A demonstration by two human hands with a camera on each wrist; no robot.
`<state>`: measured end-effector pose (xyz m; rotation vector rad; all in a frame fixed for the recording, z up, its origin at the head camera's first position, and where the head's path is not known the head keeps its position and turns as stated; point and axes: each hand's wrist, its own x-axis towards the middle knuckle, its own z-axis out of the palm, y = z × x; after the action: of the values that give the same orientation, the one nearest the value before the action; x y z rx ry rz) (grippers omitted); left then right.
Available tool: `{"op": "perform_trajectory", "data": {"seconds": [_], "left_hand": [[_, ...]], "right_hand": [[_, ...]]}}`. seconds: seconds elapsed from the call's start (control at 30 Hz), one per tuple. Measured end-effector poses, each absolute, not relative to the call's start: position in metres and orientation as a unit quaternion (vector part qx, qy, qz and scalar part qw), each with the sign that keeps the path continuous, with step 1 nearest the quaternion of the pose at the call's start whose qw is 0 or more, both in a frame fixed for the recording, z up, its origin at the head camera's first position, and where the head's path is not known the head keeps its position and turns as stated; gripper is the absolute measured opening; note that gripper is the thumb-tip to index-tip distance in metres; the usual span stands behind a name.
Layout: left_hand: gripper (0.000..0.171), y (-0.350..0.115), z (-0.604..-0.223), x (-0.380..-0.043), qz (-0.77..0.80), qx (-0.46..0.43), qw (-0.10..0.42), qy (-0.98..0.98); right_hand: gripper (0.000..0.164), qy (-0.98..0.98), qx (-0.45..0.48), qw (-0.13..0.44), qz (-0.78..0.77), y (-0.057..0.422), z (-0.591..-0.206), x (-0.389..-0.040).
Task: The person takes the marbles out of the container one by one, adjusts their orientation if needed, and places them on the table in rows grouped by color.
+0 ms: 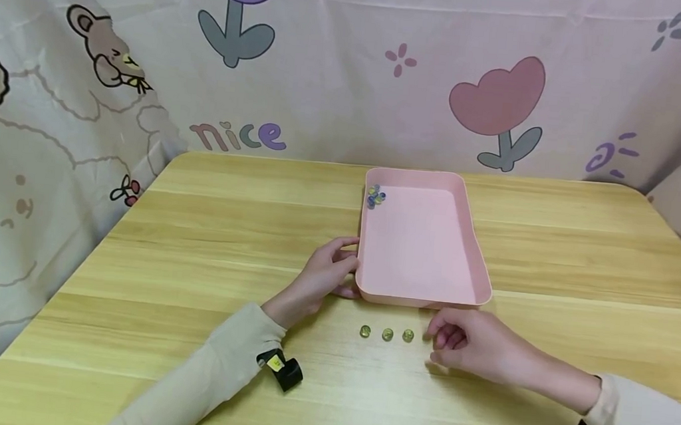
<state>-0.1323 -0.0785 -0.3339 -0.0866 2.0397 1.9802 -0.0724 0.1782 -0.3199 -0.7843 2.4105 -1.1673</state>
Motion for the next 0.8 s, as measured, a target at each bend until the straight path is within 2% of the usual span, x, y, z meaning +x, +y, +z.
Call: {"op": "perform_trajectory", "data": {"seconds": [0.13, 0.33, 0.63, 0.8], "left_hand": [[0.054, -0.078, -0.333, -0.132, 0.690, -0.028, 0.146, 0.709], [0.055, -0.077, -0.334, -0.132, 0.690, -0.029, 0.143, 0.709], [0.055, -0.077, -0.334, -0.131, 0.692, -0.029, 0.142, 0.708], [0.054, -0.077, -0.334, -0.133, 0.691, -0.029, 0.146, 0.707]], "right_hand": [[0.016, 0.847, -0.276, 0.188, -0.414, 0.184, -0.307, -0.077], [0.019, 0.831, -0.249, 0.233, -0.439, 0.191, -0.285, -0.094], [0.023, 0.869, -0.194, 0.200, -0.410, 0.185, -0.254, -0.126], [0.023, 0.883, -0.215, 0.160, -0.385, 0.173, -0.242, -0.144]]}}
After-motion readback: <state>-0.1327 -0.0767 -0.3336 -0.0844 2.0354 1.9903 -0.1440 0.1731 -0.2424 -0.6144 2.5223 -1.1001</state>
